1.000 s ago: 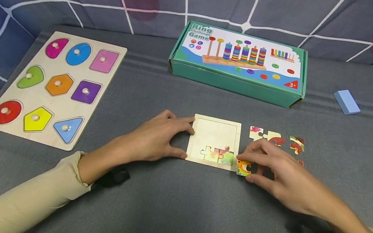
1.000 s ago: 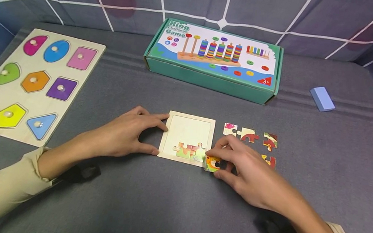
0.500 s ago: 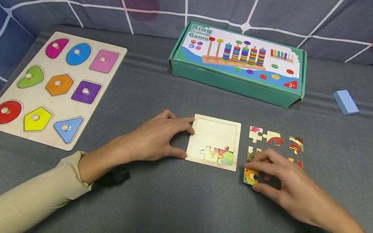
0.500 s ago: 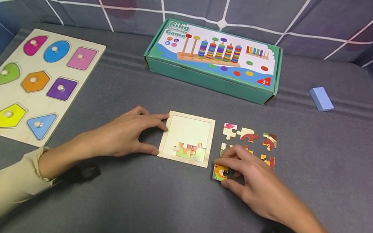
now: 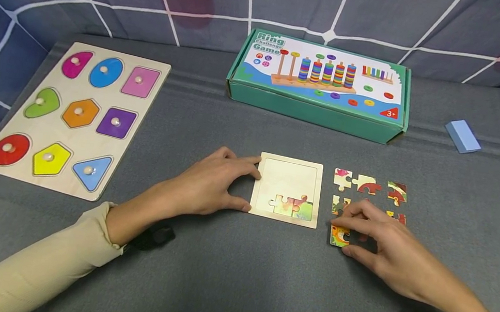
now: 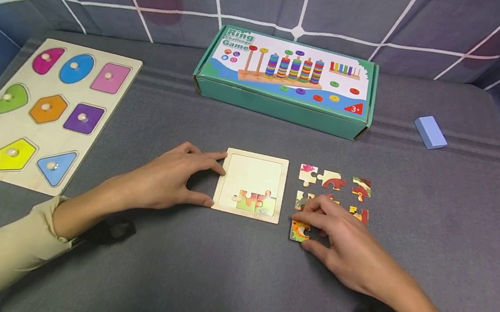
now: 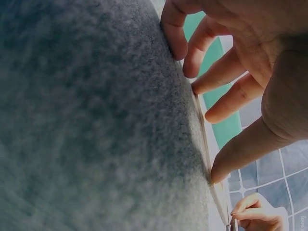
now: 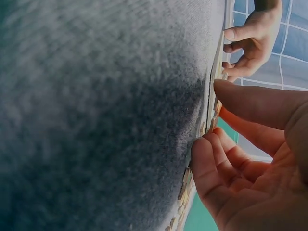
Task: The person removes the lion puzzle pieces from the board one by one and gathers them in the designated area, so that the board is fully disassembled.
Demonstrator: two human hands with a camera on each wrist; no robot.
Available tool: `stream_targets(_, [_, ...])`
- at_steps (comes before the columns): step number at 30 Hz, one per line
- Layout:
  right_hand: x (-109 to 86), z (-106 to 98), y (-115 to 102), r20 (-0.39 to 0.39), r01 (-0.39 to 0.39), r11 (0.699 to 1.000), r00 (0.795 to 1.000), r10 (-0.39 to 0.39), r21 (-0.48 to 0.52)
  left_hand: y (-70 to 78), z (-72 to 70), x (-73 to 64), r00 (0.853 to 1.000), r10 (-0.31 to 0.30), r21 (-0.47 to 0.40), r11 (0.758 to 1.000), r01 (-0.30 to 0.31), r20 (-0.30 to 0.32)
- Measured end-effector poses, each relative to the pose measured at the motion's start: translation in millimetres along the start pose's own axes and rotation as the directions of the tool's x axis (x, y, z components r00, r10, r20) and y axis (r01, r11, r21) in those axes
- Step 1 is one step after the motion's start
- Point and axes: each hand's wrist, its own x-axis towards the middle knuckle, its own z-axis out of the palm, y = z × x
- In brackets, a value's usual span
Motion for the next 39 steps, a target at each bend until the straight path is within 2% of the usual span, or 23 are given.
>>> stream_targets(10, [-2.2,0.2,-0.9,0.036,-0.068,0.994,0.997,0.071,-0.081,-1.0,0.2,0.1,1.000,0.005,-0.001,1.000,-0.005,-0.009])
stream_targets(16, [-2.4,1.1,-0.7,0.027,-0.067,0.993,0.997,0.070,-0.096,-1.1,-0.1,-0.3,1.000,0.010,-0.001,1.000,-0.010,-0.012])
stream_targets(30, [-1.3,1.6,0.8,0.027,-0.006,0.995,1.000,0.008,-0.102,-1.2,0.5,-0.1,1.000,0.016,0.004,1.000,-0.016,-0.011])
stream_targets(39, [0.8,-1.4,-2.1,0.051,-0.040,0.991,0.998,0.047,-0.130,-1.0,0.3,0.1,1.000,0.019,0.002,1.000,-0.019,-0.012])
